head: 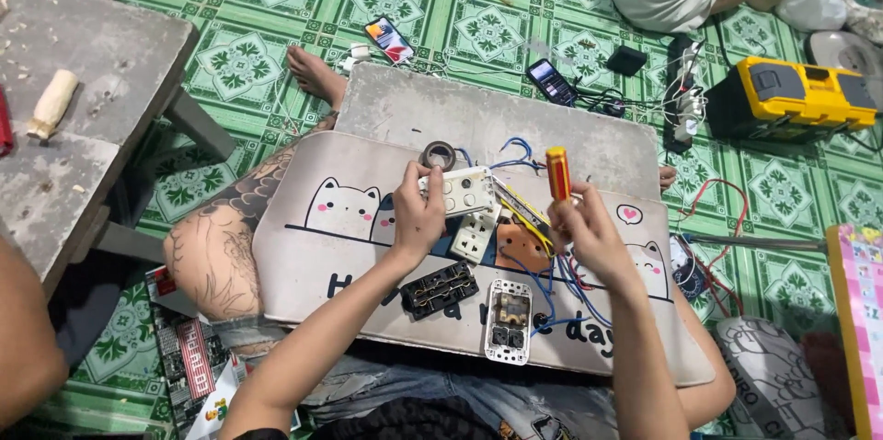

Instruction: Wiring an electrical socket unit by stripping wire insulation and securing connections with a screwdriver.

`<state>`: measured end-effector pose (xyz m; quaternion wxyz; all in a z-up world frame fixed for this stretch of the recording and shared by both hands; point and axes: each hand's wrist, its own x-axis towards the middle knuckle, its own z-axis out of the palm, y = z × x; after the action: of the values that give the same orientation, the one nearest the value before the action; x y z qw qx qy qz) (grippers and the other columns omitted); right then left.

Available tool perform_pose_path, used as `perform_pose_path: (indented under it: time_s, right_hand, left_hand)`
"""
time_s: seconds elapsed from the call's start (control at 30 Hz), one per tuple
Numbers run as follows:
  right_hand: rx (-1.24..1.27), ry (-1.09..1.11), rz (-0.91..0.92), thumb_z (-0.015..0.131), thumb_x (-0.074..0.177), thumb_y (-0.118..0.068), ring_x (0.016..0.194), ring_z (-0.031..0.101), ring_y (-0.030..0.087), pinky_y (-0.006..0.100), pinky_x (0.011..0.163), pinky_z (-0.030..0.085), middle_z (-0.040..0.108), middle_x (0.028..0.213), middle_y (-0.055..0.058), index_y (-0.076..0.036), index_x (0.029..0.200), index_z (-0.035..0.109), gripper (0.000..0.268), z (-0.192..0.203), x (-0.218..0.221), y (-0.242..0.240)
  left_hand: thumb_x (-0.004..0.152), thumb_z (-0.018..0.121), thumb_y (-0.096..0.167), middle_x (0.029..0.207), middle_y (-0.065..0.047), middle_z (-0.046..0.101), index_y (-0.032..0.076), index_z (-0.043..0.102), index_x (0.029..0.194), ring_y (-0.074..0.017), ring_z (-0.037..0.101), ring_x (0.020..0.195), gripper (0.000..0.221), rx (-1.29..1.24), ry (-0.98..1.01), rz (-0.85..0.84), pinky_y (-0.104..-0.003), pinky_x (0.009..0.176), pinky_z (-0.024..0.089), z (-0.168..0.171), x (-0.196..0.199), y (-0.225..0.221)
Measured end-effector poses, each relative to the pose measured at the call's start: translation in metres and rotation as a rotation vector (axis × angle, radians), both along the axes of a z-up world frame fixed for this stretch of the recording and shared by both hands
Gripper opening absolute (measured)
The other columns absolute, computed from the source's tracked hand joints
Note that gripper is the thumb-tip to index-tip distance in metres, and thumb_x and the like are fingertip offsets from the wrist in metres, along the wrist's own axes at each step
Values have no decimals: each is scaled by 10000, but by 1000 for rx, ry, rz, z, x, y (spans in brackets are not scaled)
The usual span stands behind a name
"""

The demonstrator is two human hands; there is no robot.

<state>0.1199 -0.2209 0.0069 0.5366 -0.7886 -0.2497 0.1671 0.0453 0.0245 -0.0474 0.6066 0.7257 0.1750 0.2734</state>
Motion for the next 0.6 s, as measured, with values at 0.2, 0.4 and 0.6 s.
perform_pose_path:
  time_s: [0.2,0.4,0.6]
  right_hand:
    - [-74,-369,36,470,998,-94,633,632,352,451,576,499,633,700,164,8,1246,573,287,-32,-51,46]
    - [418,-695,-23,547,946,-202,593,529,222,344,601,463,578,693,86,-120,997,608,115,-59,-67,12]
    - [-73,-807,-30,505,895,-90,764,718,353,366,622,594,700,889,166,-10,1140,638,290,-31,-77,35]
  left_hand:
    - [1068,459,262,640,-232,593,48,537,893,-334,674,633,288,43,-24,-10,-386,550,507,10,-8,-5]
    - [1079,428,261,649,-199,591,79,511,881,-319,671,629,281,85,-79,3,-366,530,515,32,-19,-13]
    - [1090,408,248,672,-119,571,78,477,917,-232,582,563,252,101,-167,-60,-306,432,439,-4,0,-6]
